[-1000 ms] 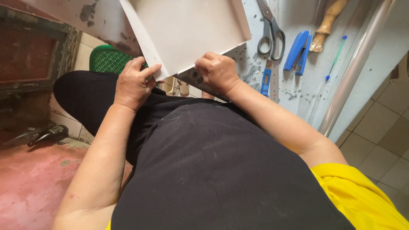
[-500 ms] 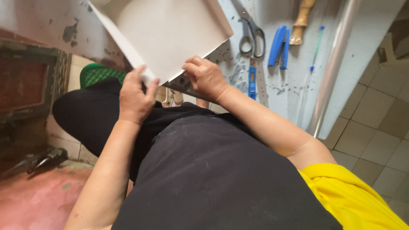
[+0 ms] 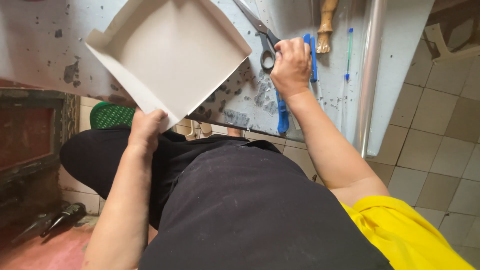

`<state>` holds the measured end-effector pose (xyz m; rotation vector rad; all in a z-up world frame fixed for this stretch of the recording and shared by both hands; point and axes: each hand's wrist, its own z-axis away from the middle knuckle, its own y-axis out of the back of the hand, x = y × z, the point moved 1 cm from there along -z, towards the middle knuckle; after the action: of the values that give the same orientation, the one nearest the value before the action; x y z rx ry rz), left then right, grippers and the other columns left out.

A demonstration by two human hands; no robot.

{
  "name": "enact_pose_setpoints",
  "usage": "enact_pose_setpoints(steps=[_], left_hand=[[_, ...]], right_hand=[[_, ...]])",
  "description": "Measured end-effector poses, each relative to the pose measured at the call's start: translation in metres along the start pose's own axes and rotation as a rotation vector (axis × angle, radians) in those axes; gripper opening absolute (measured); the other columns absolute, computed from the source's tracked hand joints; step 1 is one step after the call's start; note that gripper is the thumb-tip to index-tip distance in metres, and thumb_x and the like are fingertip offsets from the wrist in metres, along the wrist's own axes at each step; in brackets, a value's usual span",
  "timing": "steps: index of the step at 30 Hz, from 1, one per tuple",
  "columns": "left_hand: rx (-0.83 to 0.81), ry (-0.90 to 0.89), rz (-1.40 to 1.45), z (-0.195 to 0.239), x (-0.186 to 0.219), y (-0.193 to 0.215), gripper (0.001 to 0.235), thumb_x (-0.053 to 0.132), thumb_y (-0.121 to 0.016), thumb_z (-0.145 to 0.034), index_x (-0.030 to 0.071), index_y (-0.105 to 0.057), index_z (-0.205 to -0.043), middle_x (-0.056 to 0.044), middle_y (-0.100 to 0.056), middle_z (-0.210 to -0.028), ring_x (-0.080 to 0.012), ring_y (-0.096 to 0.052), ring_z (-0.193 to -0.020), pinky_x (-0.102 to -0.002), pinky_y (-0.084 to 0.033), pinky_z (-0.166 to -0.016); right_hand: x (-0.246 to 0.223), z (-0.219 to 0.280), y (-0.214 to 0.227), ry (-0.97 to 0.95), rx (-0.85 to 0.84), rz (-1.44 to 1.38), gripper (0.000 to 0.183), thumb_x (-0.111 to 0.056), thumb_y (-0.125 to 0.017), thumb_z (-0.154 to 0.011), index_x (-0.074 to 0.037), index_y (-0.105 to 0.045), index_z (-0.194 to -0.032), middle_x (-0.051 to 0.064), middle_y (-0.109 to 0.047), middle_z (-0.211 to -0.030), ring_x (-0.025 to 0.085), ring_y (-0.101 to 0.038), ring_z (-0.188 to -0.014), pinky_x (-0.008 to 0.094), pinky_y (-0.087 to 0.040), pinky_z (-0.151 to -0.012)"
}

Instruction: Assembling a cardboard box by trimming edges with scissors, folding the sides, and stapling the corners.

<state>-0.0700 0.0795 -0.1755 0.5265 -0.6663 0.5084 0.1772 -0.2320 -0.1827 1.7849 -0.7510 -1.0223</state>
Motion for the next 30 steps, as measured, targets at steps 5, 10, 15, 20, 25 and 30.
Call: enact_pose_setpoints(steps=[5, 10, 15, 20, 25, 30], left_hand=[[0.024, 0.172, 0.043, 0.008, 0.013, 0.016, 0.03, 0.011, -0.064, -0.08, 0.0, -0.068, -0.108, -0.005, -0.071, -0.104, -0.0179, -0.068, -0.091, -0.028, -0.055, -0.077], [0.051, 0.211, 0.101, 0.02, 0.026, 0.027, 0.041, 0.012, -0.062, -0.086, 0.001, -0.067, -0.125, -0.004, -0.073, -0.115, -0.0182, -0.071, -0.098, -0.032, -0.058, -0.08], [0.031, -0.093, -0.44, 0.09, 0.125, 0.042, 0.067, 0.017, -0.051, -0.075, 0.007, -0.06, -0.141, -0.009, -0.069, -0.131, -0.0257, -0.063, -0.119, -0.036, -0.045, -0.098], [0.016, -0.414, -0.406, 0.104, 0.18, 0.065, 0.068, 0.003, -0.049, -0.084, 0.003, -0.04, -0.151, -0.015, -0.062, -0.133, -0.0275, -0.059, -0.112, -0.038, -0.048, -0.089], [0.164, -0.921, -0.535, 0.095, 0.166, 0.072, 0.066, -0.009, -0.045, -0.097, -0.005, -0.027, -0.16, -0.038, -0.037, -0.161, -0.0518, -0.04, -0.15, -0.05, -0.03, -0.126], [0.402, -0.962, -0.452, 0.061, 0.102, 0.026, 0.05, 0.008, -0.025, -0.133, 0.007, 0.004, -0.173, -0.013, -0.003, -0.187, -0.0334, -0.012, -0.183, -0.047, 0.0, -0.156]], right_hand=[[0.011, -0.015, -0.007, -0.08, -0.132, 0.068, 0.01, -0.02, -0.066, -0.093, -0.02, -0.069, -0.102, 0.006, -0.06, -0.106, 0.033, -0.053, -0.103, 0.051, -0.045, -0.086], [0.032, -0.021, 0.012, -0.115, -0.047, 0.163, 0.012, -0.015, -0.064, -0.094, -0.016, -0.069, -0.106, 0.007, -0.06, -0.107, 0.032, -0.056, -0.107, 0.065, -0.043, -0.102], [0.104, -0.052, 0.007, -0.422, 0.125, 0.211, 0.032, -0.039, -0.078, -0.092, -0.022, -0.06, -0.112, 0.013, -0.06, -0.11, 0.041, -0.06, -0.107, 0.06, -0.053, -0.079], [0.176, -0.086, -0.028, -0.532, -0.188, 0.081, 0.039, -0.044, -0.071, -0.089, -0.014, -0.056, -0.11, 0.016, -0.075, -0.104, 0.047, -0.069, -0.098, 0.06, -0.052, -0.08], [0.163, -0.039, 0.041, -0.525, -0.17, -0.091, 0.045, -0.052, -0.056, -0.101, -0.014, -0.064, -0.08, 0.002, -0.063, -0.072, 0.022, -0.059, -0.068, 0.049, -0.045, -0.061], [0.031, 0.043, 0.12, -0.777, -0.368, -0.993, 0.005, -0.015, -0.054, -0.106, -0.012, -0.051, -0.109, 0.001, -0.06, -0.085, 0.007, -0.052, -0.054, 0.019, -0.041, -0.047]])
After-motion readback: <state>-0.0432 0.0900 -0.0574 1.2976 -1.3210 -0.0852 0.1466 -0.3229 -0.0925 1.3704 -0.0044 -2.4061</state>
